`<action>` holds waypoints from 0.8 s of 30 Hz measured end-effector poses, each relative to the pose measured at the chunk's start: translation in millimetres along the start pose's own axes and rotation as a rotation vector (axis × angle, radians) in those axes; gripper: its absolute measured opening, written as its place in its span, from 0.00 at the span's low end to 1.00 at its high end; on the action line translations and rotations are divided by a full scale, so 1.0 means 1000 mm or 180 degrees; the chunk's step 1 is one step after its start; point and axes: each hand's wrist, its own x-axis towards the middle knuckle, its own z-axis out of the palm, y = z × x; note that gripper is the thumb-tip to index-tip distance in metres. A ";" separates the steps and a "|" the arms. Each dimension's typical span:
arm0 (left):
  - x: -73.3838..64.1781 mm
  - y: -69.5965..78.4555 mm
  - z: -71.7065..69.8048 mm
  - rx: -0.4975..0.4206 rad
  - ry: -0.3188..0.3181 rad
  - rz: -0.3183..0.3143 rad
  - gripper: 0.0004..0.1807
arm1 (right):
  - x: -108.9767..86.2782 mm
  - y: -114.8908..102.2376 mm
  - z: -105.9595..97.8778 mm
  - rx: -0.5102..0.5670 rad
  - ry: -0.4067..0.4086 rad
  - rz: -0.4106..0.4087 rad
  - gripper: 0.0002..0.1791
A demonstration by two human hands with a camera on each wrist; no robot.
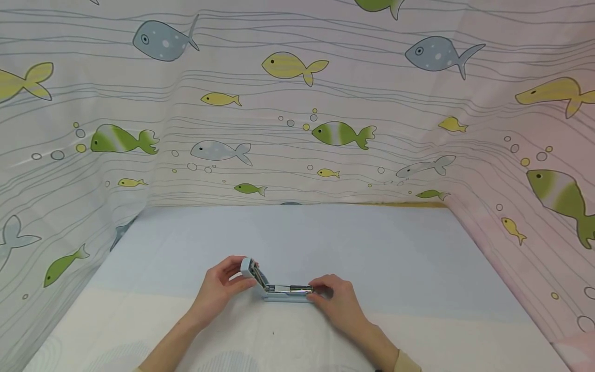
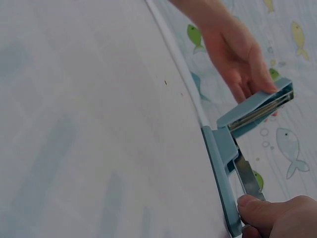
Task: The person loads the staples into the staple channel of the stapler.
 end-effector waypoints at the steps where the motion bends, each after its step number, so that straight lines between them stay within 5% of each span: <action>1: 0.000 0.000 0.000 0.0023 0.0024 -0.0007 0.25 | 0.000 0.000 0.000 -0.0006 -0.0003 0.0001 0.14; 24: 0.002 0.013 0.012 0.0320 0.0090 -0.0343 0.26 | 0.000 -0.002 -0.001 -0.0002 0.0026 0.0042 0.15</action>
